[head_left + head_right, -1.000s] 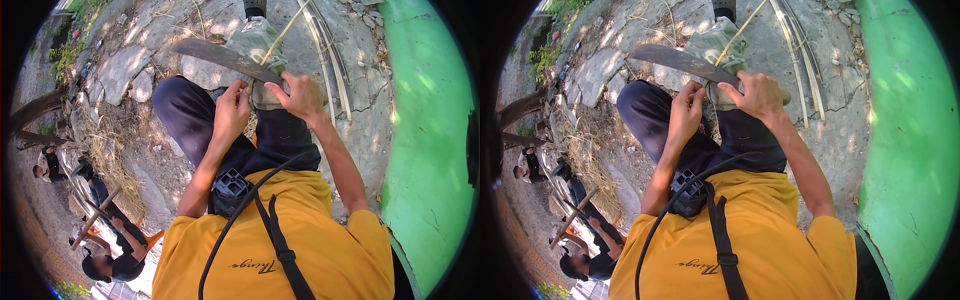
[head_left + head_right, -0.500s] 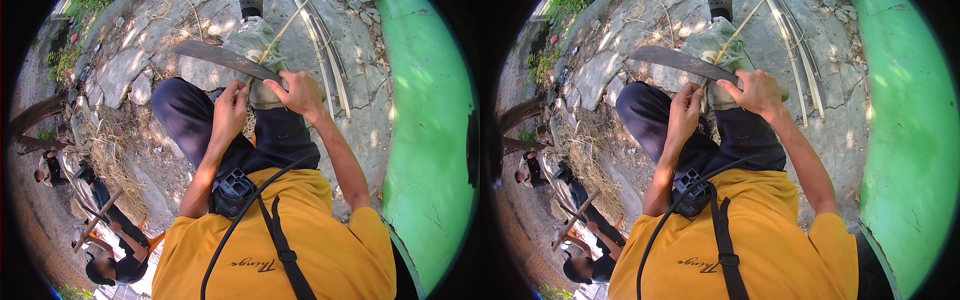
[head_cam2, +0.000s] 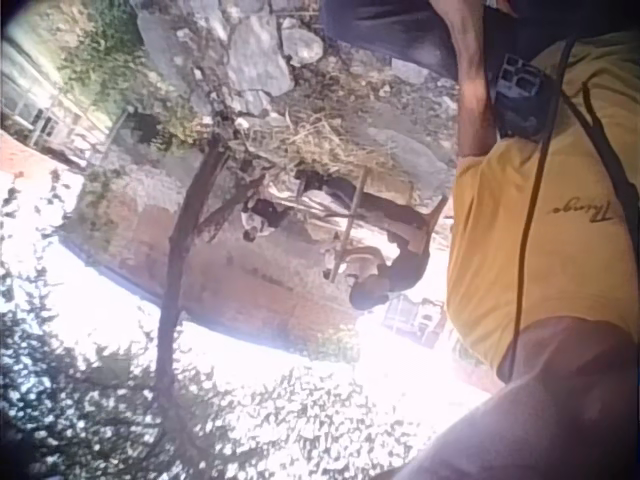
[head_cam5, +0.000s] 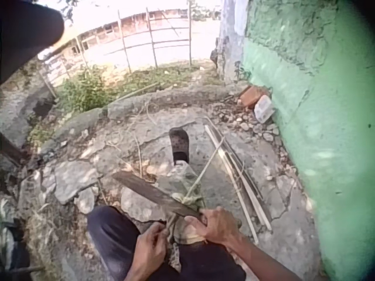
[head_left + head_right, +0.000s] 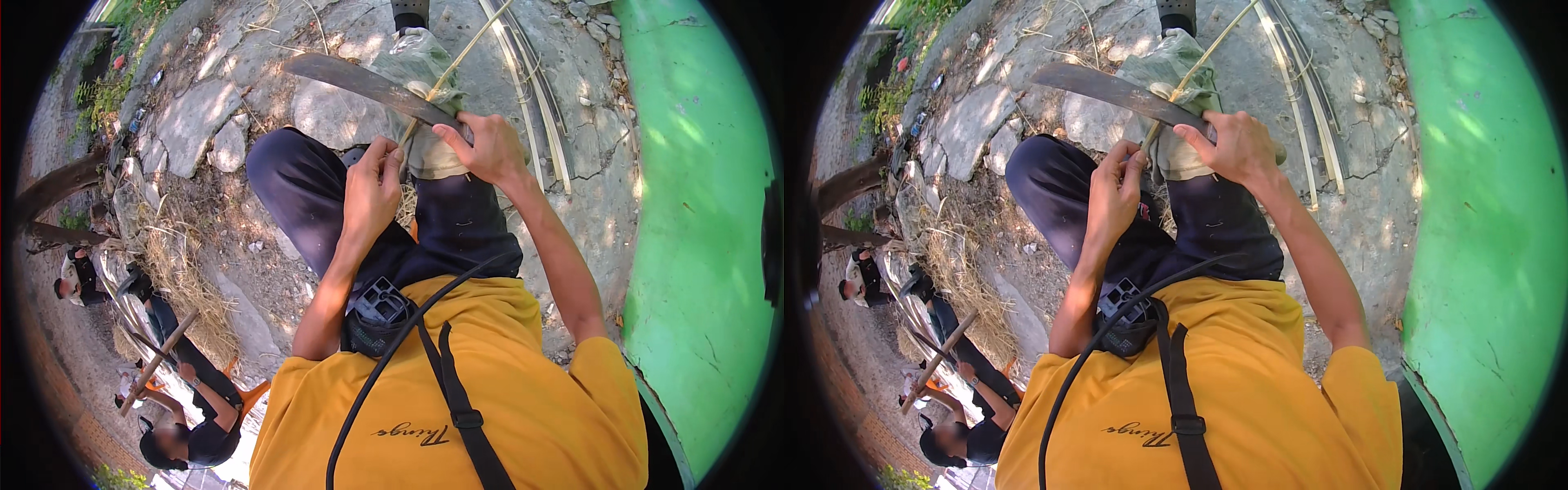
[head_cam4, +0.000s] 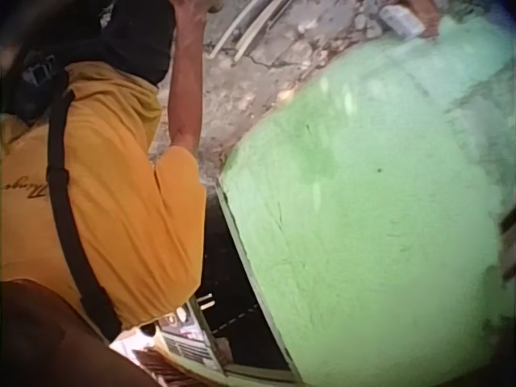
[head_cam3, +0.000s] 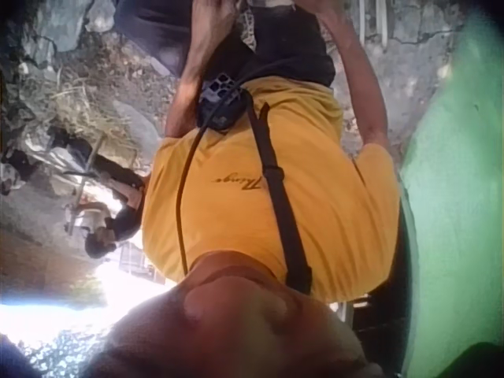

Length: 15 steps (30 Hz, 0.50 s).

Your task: The person uses a large blade to strip the outer layer from long bamboo stalks, performing multiple passes along the length of the stalks to shave off thin strips.

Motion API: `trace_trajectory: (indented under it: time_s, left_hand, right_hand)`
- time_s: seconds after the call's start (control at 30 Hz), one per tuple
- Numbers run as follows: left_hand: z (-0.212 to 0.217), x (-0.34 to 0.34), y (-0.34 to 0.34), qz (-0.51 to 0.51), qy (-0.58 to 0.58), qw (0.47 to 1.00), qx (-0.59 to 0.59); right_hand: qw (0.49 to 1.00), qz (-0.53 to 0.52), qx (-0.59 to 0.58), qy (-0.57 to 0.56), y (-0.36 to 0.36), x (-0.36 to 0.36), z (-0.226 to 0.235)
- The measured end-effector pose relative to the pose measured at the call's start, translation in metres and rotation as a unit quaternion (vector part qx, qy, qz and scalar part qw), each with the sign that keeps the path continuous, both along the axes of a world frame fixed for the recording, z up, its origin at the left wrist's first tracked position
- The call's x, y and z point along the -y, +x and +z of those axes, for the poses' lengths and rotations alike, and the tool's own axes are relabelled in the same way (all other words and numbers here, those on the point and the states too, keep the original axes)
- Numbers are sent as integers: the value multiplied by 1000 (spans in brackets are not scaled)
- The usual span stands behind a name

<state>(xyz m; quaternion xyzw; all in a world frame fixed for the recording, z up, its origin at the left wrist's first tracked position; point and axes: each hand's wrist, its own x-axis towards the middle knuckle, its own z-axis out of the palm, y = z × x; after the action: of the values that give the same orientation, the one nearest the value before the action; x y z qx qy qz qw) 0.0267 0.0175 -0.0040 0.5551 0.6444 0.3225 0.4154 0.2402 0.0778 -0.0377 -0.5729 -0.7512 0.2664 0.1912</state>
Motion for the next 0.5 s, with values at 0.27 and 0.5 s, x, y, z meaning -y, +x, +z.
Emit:
trace_trajectory:
  time_s: [0.27, 0.5]
  left_hand:
    - [6, 14, -10, -8, -25, 998, -65]
    - [-8, 9, 0, -20, 136, 980, -141]
  right_hand:
    - [999, -16, -41, -20, -5, 6, 8]
    - [1000, 7, -14, -4, 2, 3, 1]
